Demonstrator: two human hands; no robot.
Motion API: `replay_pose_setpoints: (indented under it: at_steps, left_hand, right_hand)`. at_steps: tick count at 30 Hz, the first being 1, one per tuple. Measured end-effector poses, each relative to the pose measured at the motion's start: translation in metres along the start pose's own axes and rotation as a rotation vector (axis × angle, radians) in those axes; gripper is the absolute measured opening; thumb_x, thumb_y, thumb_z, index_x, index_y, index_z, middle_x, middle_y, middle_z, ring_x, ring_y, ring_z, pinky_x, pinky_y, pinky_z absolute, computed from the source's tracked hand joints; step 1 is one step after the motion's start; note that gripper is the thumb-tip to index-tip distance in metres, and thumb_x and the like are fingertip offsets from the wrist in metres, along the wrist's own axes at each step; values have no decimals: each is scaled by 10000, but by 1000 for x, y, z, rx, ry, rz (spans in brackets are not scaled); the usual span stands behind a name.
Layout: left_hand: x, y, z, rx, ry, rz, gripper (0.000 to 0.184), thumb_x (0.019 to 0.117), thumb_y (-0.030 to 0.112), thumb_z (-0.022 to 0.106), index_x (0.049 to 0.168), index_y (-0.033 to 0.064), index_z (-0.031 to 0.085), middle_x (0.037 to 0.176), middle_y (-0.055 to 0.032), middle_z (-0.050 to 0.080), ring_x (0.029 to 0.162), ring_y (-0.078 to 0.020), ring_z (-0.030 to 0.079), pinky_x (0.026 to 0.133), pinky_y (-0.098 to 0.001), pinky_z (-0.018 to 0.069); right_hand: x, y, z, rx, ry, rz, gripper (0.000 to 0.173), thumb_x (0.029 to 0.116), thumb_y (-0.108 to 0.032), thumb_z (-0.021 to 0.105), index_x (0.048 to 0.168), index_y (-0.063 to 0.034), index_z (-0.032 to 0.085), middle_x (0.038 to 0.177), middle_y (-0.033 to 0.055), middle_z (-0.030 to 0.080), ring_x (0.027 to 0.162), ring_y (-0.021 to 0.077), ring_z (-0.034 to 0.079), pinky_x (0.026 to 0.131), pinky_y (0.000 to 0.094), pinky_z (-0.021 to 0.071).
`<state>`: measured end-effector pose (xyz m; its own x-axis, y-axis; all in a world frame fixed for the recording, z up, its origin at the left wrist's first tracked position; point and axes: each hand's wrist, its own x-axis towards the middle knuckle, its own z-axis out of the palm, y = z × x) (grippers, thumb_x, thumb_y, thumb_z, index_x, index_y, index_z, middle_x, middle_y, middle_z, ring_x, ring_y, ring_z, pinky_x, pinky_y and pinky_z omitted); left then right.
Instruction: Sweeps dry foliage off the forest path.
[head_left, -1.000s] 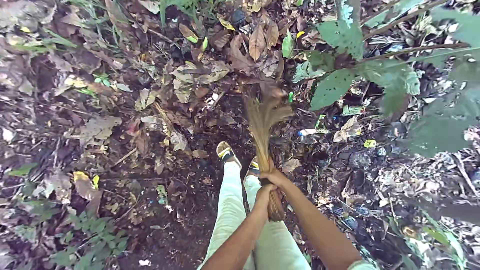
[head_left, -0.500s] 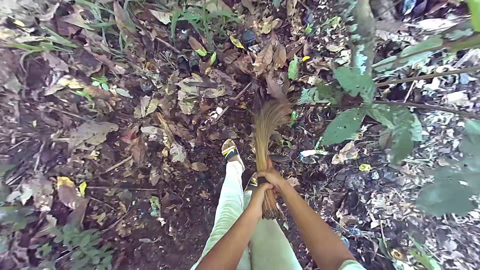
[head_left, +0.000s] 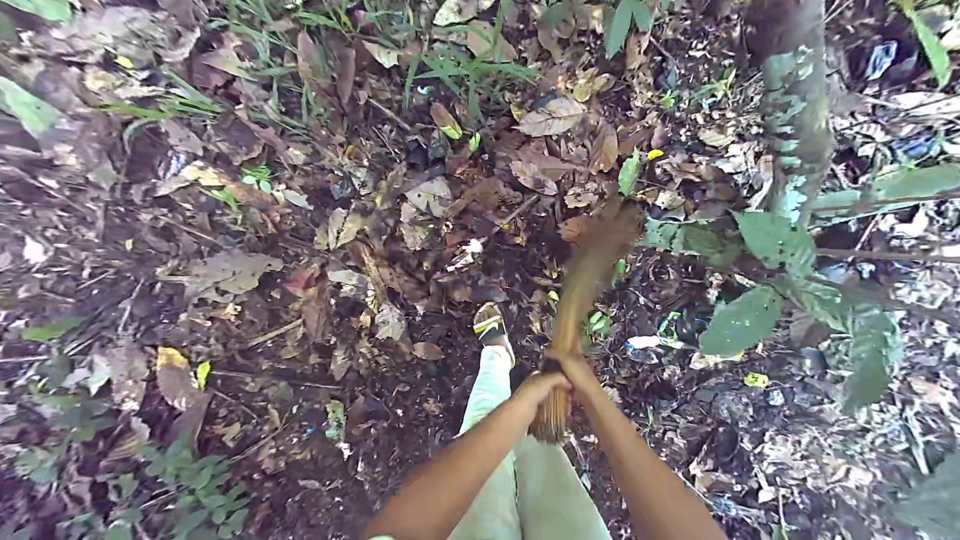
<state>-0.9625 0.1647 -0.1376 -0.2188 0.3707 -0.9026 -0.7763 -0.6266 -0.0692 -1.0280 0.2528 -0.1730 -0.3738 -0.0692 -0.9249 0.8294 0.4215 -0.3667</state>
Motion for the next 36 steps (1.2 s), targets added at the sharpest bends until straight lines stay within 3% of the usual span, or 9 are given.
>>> replay_pose_setpoints:
  at_steps: [6,9,12,15,19,24,28,31,36]
  left_hand:
    - [-22,-5,30,-276,250,302,262,1031,129,507,1227,-42,535,908,-138,658,786,-201,662,742,-376,577]
    - [-71,-33,51,-127,158,181,408,988,97,572,1346,-66,462,995,-156,665,862,-194,671,822,-383,577]
    - [-66,-35,41,7,-35,-23,183,992,93,573,1145,-7,556,831,-59,652,723,-137,655,723,-321,577]
    - [-26,7,9,88,-113,-121,155,1023,165,535,1050,29,607,781,-32,645,682,-130,638,680,-305,566]
    - [-6,25,-5,-228,106,211,130,1019,84,495,1057,-15,571,792,-81,636,690,-162,644,675,-314,569]
    - [-83,-17,31,-231,285,301,373,1009,87,524,1337,-79,464,1026,-196,652,899,-228,661,846,-417,564]
    - [-128,-45,16,-57,61,73,171,1011,87,494,1132,-20,549,817,-55,664,722,-130,667,728,-322,583]
    - [-120,19,8,182,-53,-148,201,1053,180,440,1057,45,588,804,-20,624,711,-114,612,699,-295,542]
    - [-58,21,19,-16,47,71,179,1051,104,435,985,16,577,768,-53,633,680,-125,640,651,-269,560]
  right_hand:
    - [-2,-69,20,-340,-464,-93,1137,809,-45,751,1649,-184,-1,1515,218,424,1054,230,659,859,413,580]
    - [-69,-45,-13,-178,-324,-91,1204,711,-67,774,1652,-178,31,1512,187,457,1156,237,636,925,427,568]
    - [-90,-12,-24,61,-19,-6,1172,761,17,711,1631,-178,-50,1130,206,620,784,253,699,676,423,612]
    - [-42,-13,-6,92,138,96,1085,851,-16,696,1628,-170,-45,1153,235,598,812,258,659,696,436,570]
    - [13,-62,36,-152,-230,11,1076,853,-10,678,1639,-191,-35,1286,209,560,814,230,668,699,403,585]
    - [-64,-74,33,-255,-484,-72,1105,777,-87,758,1650,-179,86,1450,223,501,1004,263,674,837,453,582]
    - [-134,-25,23,44,-153,75,1062,852,-82,702,1638,-157,-8,1247,206,582,792,225,687,700,403,600]
    - [-99,-16,29,156,96,117,1006,901,-50,691,1625,-112,-5,1301,258,533,951,281,649,793,457,567]
    - [-41,-50,12,17,-104,39,1045,883,-23,678,1643,-189,-19,1438,255,459,929,277,666,774,442,579]
